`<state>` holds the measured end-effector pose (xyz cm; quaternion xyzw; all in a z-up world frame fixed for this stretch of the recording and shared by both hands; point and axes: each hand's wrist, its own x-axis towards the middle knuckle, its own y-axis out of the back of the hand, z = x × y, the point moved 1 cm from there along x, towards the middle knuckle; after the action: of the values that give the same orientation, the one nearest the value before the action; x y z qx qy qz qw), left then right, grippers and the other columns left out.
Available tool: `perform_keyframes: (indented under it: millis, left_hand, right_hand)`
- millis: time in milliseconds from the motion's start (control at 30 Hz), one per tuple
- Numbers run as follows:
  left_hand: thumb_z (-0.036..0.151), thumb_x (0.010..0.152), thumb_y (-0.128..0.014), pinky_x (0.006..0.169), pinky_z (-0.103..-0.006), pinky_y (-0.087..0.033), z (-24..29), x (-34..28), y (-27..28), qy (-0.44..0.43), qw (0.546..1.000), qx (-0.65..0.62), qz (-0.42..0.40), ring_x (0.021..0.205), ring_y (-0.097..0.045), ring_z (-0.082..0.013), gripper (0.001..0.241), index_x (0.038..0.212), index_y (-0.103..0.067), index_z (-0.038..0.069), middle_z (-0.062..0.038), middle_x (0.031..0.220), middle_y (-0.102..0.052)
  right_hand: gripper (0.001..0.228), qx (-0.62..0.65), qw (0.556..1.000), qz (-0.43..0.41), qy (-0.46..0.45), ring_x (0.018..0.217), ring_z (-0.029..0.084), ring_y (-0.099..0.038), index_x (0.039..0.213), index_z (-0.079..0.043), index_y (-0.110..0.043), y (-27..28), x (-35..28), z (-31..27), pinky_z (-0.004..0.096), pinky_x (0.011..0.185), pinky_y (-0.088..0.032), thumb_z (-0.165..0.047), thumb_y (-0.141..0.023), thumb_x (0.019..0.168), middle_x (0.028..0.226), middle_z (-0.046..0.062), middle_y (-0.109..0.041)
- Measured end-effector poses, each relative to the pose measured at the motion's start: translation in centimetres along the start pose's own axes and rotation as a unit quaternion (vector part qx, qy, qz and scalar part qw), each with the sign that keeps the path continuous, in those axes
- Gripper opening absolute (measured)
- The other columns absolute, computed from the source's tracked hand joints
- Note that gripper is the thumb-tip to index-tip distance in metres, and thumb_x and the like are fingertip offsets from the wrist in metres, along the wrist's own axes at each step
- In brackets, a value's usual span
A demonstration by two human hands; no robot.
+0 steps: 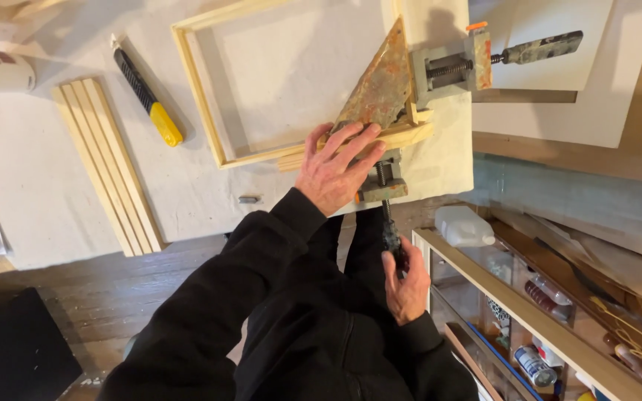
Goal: Assembling a wooden frame by applying wood glue to joints, clamping them with a corner clamp, and securing them with a hammer.
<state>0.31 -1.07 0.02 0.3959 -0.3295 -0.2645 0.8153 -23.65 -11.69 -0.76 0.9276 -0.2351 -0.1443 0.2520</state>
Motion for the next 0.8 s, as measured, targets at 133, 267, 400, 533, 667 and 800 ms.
perform_keyframes:
  millis: [133,267,400,533,667,800]
  left_hand:
    - [0.014,0.092,-0.07,0.115,-0.0554,-0.038,0.1,0.1,0.4,0.0,1.0,0.005,-0.006,0.14,-0.049,-0.022,0.038,0.131,-0.069,0.015,-0.001,0.151,-0.054]
    - [0.013,0.091,-0.071,0.115,-0.0564,-0.037,0.0,-0.1,0.1,-0.004,1.0,-0.005,-0.012,0.141,-0.047,-0.0223,0.041,0.132,-0.068,0.013,-0.001,0.152,-0.052]
    - [0.012,0.09,-0.071,0.117,-0.0563,-0.037,-0.5,-0.3,-0.6,-0.01,1.0,-0.01,-0.002,0.142,-0.046,-0.0215,0.042,0.132,-0.068,0.014,0.0,0.153,-0.051]
    - [0.012,0.089,-0.072,0.117,-0.0569,-0.037,-0.5,-0.4,-0.2,-0.006,1.0,-0.011,-0.011,0.142,-0.046,-0.0226,0.044,0.133,-0.068,0.013,0.0,0.153,-0.051]
    - [0.013,0.087,-0.072,0.116,-0.0569,-0.037,-0.3,-0.4,-0.6,-0.008,1.0,-0.009,-0.008,0.141,-0.046,-0.023,0.045,0.132,-0.068,0.013,0.0,0.153,-0.051]
    - [0.013,0.09,-0.072,0.116,-0.056,-0.037,-0.5,-0.6,-0.6,-0.004,1.0,-0.011,0.001,0.141,-0.046,-0.0222,0.042,0.131,-0.068,0.014,0.001,0.152,-0.051]
  right_hand:
    - [0.045,0.095,0.981,-0.022,-0.166,0.062,0.012,-0.06,0.138,0.001,-0.055,-1.0,-0.8,2.6,0.024,0.057,-0.05,-0.027,-0.057,0.103,0.082,0.008,-0.064]
    - [0.038,0.81,0.48,-0.17,-0.292,0.066,0.015,-0.06,0.141,0.006,-0.05,-1.5,-1.7,6.4,0.029,0.059,-0.05,-0.029,-0.047,0.124,0.081,0.005,-0.065]
    - [0.04,0.502,0.806,-0.112,-0.293,0.058,0.012,-0.058,0.135,-0.002,-0.049,-0.6,0.6,1.2,0.026,0.051,-0.05,-0.034,-0.043,0.112,0.082,0.004,-0.068]
    - [0.043,0.162,0.968,-0.041,-0.188,0.055,0.01,-0.058,0.13,-0.004,-0.052,-0.4,-0.1,1.0,0.023,0.047,-0.051,-0.039,-0.046,0.105,0.085,0.005,-0.068]
    - [0.041,0.48,0.805,-0.061,-0.342,0.06,0.009,-0.048,0.129,0.004,-0.056,-1.2,-1.0,6.2,0.025,0.056,-0.049,-0.034,-0.047,0.115,0.089,0.008,-0.063]
    - [0.035,0.734,0.52,-0.204,-0.387,0.061,0.012,-0.052,0.131,0.004,-0.055,-0.9,0.0,4.1,0.025,0.053,-0.049,-0.027,-0.044,0.12,0.09,0.008,-0.063]
